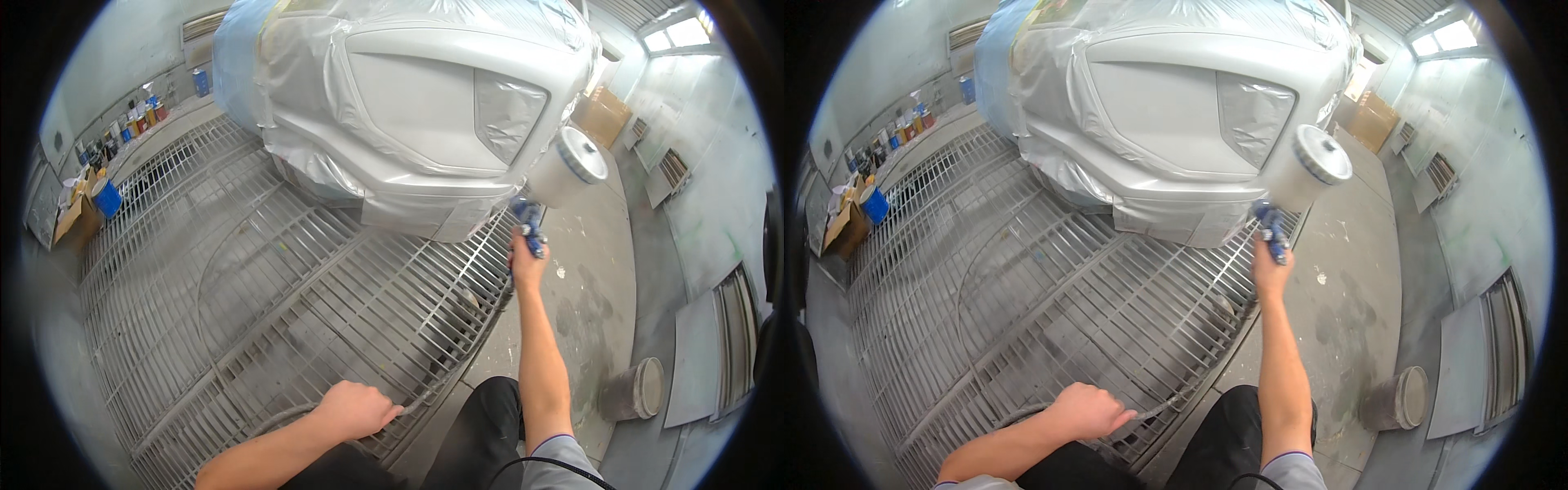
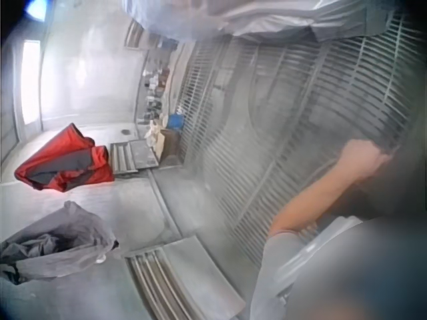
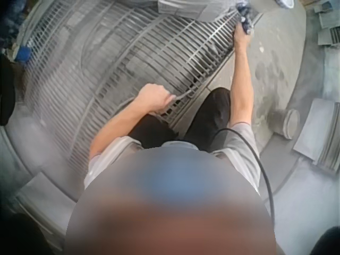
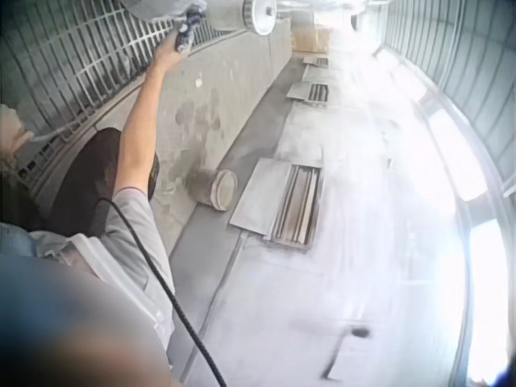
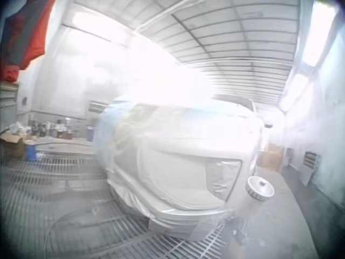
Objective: The person pours liquid from a can into a small cup, then into a spray gun container. They walk to a car covered with protective sheeting and spray paint the rear bumper area using the spray gun.
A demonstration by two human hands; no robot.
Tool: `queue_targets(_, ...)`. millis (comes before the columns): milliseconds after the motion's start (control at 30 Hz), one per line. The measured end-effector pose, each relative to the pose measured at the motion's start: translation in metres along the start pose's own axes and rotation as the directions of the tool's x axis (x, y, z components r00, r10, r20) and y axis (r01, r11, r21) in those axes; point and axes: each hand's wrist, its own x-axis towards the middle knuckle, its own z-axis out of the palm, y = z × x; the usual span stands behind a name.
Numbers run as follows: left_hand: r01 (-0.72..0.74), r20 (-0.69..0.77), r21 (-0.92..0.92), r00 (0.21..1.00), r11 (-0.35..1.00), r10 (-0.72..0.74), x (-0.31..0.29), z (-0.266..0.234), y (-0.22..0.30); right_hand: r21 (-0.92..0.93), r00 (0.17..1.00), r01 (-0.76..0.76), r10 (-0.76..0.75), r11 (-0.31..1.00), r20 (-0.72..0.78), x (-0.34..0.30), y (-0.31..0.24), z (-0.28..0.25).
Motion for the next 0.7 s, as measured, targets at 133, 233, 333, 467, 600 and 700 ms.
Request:
queue_targets(133,-0.008,-0.046,0.009,0.999,1.000,0.008,0.002,0.005,-0.006,-0.190,0.966,0.095,-0.136,0.977,-0.220,0.014,-0.006,-0.021)
queue_targets(233,-0.017,-0.075,-0.008,0.997,1.000,0.017,0.000,0.012,-0.014,-0.197,0.963,0.207,-0.235,0.958,-0.130,0.003,-0.019,0.013)
queue_targets(333,0.003,-0.057,-0.004,0.998,1.000,-0.003,-0.004,0.008,-0.015,-0.072,0.950,0.309,-0.305,0.948,0.062,-0.026,-0.053,0.080)
queue_targets(467,0.059,-0.027,0.001,0.998,0.998,-0.059,-0.010,0.007,-0.018,0.061,0.896,0.388,-0.392,0.919,0.210,-0.066,-0.097,0.164)
queue_targets(600,0.119,0.070,-0.033,0.991,0.992,-0.116,-0.016,-0.009,-0.014,0.127,0.819,0.157,-0.201,0.979,0.537,-0.085,-0.148,0.196)
queue_targets(700,0.118,0.098,-0.039,0.989,0.992,-0.113,-0.013,-0.016,-0.008,0.172,0.851,0.179,-0.240,0.969,0.468,-0.070,-0.151,0.192)
